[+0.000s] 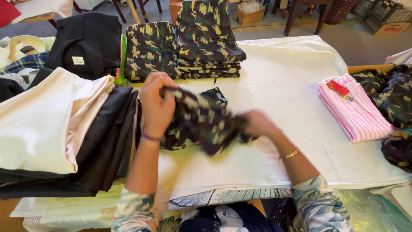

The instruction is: Folding camouflage patterned pants on a work table.

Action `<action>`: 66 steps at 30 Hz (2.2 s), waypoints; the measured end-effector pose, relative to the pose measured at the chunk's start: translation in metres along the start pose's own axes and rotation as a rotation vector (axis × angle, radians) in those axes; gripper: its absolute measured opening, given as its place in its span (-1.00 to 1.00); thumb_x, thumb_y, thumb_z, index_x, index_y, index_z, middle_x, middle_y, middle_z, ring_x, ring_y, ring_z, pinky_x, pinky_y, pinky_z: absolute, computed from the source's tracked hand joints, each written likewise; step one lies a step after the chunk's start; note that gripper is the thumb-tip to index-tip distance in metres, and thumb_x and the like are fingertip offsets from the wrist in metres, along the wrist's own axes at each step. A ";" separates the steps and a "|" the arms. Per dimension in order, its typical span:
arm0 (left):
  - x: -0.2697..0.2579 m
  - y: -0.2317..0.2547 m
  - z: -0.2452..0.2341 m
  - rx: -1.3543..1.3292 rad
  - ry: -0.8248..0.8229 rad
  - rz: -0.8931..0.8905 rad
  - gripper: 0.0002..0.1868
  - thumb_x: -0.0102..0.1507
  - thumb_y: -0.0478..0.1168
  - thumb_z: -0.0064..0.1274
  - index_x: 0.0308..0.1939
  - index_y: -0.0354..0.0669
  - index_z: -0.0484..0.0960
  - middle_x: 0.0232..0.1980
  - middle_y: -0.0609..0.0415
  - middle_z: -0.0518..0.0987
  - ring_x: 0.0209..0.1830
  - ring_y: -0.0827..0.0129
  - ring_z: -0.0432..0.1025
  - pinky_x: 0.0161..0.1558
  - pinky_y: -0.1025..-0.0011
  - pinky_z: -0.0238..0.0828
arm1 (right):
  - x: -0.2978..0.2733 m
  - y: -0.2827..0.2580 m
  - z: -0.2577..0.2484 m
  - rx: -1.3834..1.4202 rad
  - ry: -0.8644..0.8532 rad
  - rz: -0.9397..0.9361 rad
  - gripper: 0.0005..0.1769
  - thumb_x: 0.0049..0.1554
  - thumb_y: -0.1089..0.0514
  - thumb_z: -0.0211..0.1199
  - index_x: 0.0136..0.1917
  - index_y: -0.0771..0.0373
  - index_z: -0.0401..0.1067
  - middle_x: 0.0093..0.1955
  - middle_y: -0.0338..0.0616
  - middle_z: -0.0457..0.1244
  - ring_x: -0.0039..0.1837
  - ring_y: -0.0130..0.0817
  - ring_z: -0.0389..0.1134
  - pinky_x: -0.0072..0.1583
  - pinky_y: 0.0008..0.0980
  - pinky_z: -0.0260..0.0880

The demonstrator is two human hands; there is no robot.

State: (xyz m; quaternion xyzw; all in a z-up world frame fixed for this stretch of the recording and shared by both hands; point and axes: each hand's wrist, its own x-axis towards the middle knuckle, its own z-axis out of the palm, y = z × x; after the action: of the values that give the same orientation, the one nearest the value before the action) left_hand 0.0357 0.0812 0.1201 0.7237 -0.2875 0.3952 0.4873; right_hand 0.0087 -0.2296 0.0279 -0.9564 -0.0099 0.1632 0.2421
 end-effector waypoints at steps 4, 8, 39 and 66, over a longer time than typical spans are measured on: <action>0.015 -0.016 0.011 0.016 0.028 -0.047 -0.82 0.11 -0.58 -0.04 -0.28 -0.33 0.55 -0.15 -0.10 0.50 -0.09 0.10 0.48 -0.02 0.33 0.43 | 0.012 0.044 -0.059 -0.111 0.937 -0.230 -0.50 -0.06 0.38 0.22 0.12 0.01 0.58 -0.02 -0.05 0.39 0.04 0.01 0.41 0.07 -0.08 0.41; 0.012 0.013 0.008 0.005 0.049 0.087 -0.81 0.15 -0.57 -0.02 -0.21 -0.31 0.51 -0.11 -0.14 0.45 -0.05 0.06 0.42 0.02 0.31 0.39 | -0.040 0.004 -0.099 -0.159 1.520 -0.474 -0.55 0.03 0.31 0.38 0.21 0.22 0.45 0.13 0.02 0.31 0.21 0.09 0.30 0.27 -0.04 0.31; -0.025 -0.030 0.029 0.548 -0.890 -0.465 -0.72 0.16 0.04 0.19 -0.18 0.03 0.76 -0.32 -0.03 0.70 -0.22 0.04 0.59 -0.10 0.13 0.53 | 0.038 0.180 -0.015 -0.177 0.757 0.211 -0.10 -0.12 -0.43 0.48 0.41 -0.09 0.41 0.48 0.11 0.15 0.46 0.10 0.14 0.32 0.22 0.10; -0.061 -0.142 0.097 0.240 -0.320 -0.605 -0.32 0.33 -0.32 0.04 0.48 0.08 0.11 -0.15 -0.33 0.65 -0.17 -0.28 0.52 -0.16 -0.12 0.42 | -0.026 0.104 -0.074 -0.216 1.388 -0.002 0.04 -0.09 0.21 0.47 0.64 0.15 0.21 0.70 0.25 -0.07 0.66 0.24 -0.21 0.49 0.40 -0.23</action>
State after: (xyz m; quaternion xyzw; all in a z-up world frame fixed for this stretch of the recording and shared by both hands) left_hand 0.1456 0.0439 -0.0207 0.8808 -0.0845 0.1459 0.4425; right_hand 0.0018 -0.3578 0.0492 -0.8581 0.1301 -0.4873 0.0963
